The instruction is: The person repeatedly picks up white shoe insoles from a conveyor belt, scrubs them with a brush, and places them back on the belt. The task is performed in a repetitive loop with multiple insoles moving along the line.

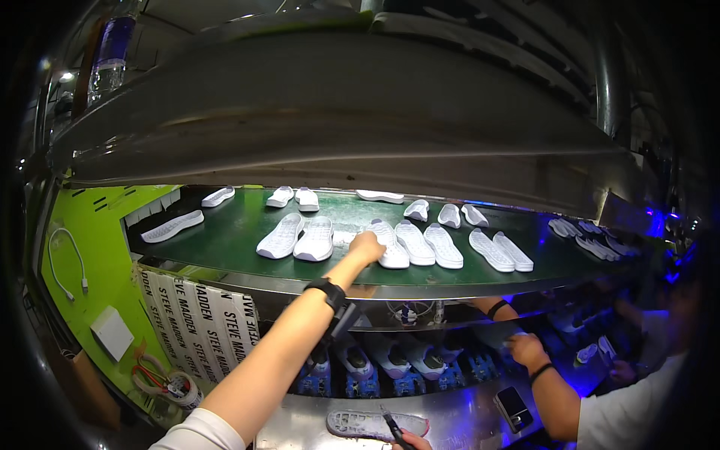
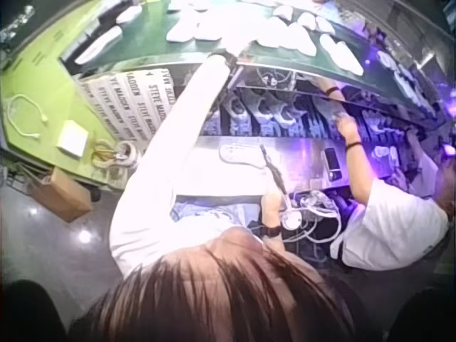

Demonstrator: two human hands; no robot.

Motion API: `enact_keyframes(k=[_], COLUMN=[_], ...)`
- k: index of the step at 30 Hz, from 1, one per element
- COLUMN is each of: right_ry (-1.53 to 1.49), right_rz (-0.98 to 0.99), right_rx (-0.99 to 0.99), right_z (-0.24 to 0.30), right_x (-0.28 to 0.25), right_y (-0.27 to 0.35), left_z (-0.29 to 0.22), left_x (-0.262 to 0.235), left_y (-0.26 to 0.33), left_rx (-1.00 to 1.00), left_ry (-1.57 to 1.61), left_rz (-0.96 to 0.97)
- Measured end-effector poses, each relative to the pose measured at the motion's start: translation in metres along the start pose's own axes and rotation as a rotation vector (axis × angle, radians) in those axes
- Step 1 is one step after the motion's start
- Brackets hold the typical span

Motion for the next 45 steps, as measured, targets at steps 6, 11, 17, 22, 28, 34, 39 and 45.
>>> enact_keyframes(k=[6, 11, 17, 22, 28, 34, 39, 45], right_ry=[-0.268, -0.451, -0.035, 0.037, -0.007, -0.149, -0.173, 0.128], right_rz=[-0.115, -0.08, 0.274, 0.366, 0.428, 0.66, 1.078, 1.289], right_rx=[0.352, 0.283, -0.268, -0.427, -0.264, 0.146, -0.075, -0.403], right_z=[-0.049, -0.001, 0.036, 0.04, 0.033, 0.025, 0.034, 0.04], right_x=[-0.026, -0.001, 0.095, 0.119, 0.13, 0.136, 0.144, 0.136], right_y=[-0.016, -0.031, -0.013, 0.039, 0.026, 0.037, 0.045, 0.053], left_z=[-0.003, 0.089, 0.185, 0.234, 0.211, 0.194, 0.17, 0.153], left_x=[-0.063, -0.063, 0.033, 0.075, 0.044, 0.021, 0.03, 0.062], left_y=[0.12, 0.313, 0.497, 0.528, 0.494, 0.46, 0.462, 0.474], left_rx=[-0.181, -0.439, -1.064, -1.275, -1.21, -1.003, -0.979, -0.905], left_ry=[0.776, 1.32, 1.847, 1.968, 1.945, 1.836, 1.52, 0.891], left_rz=[0.099, 0.586, 0.679, 0.38, 0.249, 0.399, 0.942, 1.265])
Point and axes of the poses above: each hand's wrist, its own y-axis away from the middle knuckle, its own x-axis out of the palm, z = x × y, the point moved 10 cm from there along -y, towards the middle knuckle, and after that the axes turned 12 degrees about -z, right-handed, at the moved point
